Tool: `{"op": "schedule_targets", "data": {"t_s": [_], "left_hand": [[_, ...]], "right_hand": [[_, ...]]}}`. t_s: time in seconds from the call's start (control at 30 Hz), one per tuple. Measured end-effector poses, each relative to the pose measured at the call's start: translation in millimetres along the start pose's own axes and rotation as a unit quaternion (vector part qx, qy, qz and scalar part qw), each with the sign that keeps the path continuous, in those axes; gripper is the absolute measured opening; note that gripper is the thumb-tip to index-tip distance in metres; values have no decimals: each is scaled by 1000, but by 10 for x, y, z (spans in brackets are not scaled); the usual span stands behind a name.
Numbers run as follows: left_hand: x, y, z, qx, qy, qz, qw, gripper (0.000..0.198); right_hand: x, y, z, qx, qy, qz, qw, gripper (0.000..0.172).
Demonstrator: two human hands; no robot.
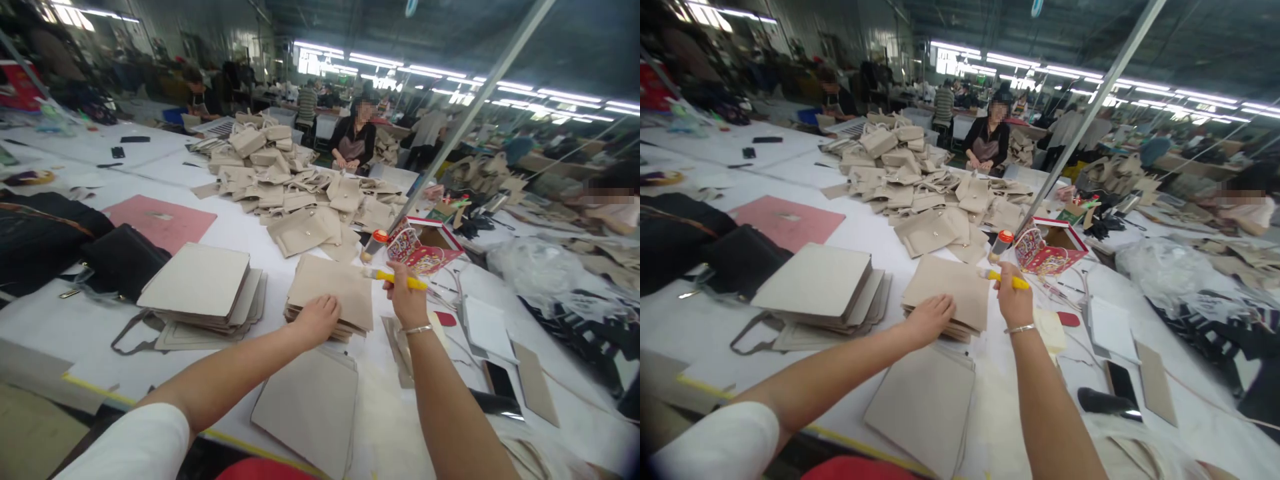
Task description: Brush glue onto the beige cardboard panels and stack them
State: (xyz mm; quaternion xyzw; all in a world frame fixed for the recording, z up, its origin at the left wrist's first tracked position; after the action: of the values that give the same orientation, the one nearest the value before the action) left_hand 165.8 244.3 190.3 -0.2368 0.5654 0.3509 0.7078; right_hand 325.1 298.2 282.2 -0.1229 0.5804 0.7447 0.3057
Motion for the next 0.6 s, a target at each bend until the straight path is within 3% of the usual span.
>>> {"op": "schedule_targets", "data": {"t_s": [0.13,0.2,0.27,0.43,0.6], "left_hand": [[61,-20,33,-21,-7,-10,1000,38],[83,-24,41,-28,-6,-20,999,38],[100,-25,45,-31,-4,-29,999,37],[90,-21,58,-33,9,-40,999,37],[66,-17,74,-27,22,-34,999,38]], "right_hand": [[706,356,9,60,239,153,957,35],[1028,452,-66,68,308,163,935,28],[1262,472,-110,67,340,151,926,24],[1526,345,52,55,337,111,933,20],[1470,107,463,88,188,96,973,19]]}}
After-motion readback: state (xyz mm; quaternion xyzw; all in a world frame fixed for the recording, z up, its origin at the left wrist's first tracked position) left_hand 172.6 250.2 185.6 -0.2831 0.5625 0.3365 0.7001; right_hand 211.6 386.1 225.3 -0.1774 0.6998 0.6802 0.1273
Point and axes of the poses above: each hand's wrist, its own z-axis towards the middle knuckle, its own x-axis out of the palm, y = z × x, the point moved 7 cm from there along z, towards the middle knuckle
